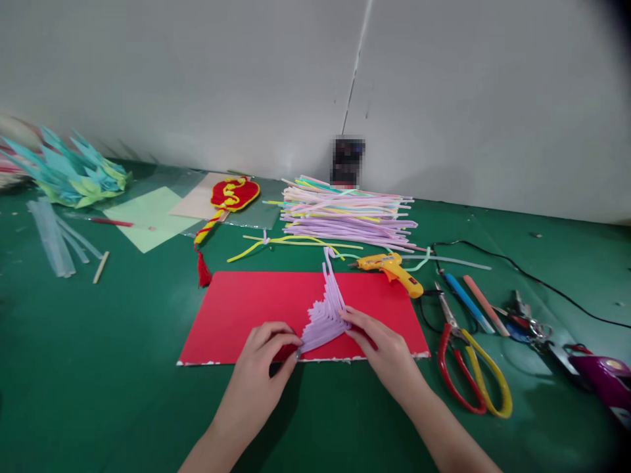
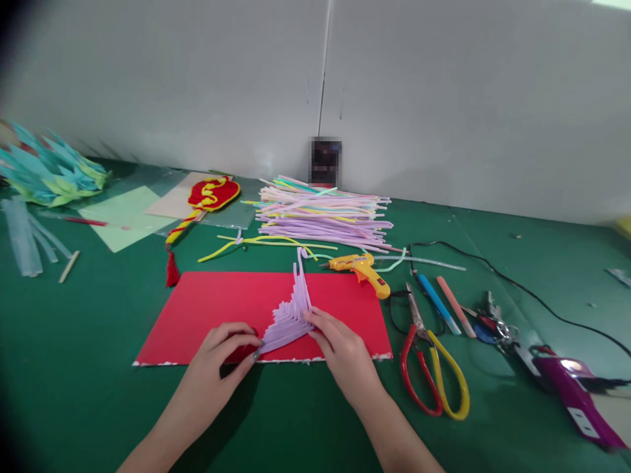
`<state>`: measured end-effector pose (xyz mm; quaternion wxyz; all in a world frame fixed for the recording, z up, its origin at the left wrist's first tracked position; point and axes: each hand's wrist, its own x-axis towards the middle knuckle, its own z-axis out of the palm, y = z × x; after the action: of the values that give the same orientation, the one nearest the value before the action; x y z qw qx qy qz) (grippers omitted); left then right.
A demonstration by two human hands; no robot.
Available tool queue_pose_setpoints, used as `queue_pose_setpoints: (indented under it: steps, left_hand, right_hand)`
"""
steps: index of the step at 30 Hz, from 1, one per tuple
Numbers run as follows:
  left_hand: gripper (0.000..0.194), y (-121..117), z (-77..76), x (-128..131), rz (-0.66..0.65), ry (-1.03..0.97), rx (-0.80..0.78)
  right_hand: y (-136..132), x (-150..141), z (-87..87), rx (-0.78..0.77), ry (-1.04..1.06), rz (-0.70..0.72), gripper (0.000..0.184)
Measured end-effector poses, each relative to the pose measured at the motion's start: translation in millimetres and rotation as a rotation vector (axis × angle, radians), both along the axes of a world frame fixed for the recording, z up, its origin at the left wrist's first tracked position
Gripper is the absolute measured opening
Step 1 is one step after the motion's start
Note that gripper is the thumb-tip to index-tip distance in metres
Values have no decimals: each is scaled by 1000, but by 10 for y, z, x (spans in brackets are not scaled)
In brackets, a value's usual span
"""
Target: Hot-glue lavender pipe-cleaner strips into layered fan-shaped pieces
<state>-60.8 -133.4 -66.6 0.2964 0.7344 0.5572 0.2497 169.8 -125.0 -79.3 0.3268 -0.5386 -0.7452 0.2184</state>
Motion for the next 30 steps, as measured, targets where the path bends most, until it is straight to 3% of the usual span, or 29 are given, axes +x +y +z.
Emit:
queue_pose_setpoints:
  steps: [30]
  left_hand:
    - [15, 11, 16, 11, -9, 8, 40]
  right_hand:
    - [-3, -8, 26, 16, -13, -10, 33]
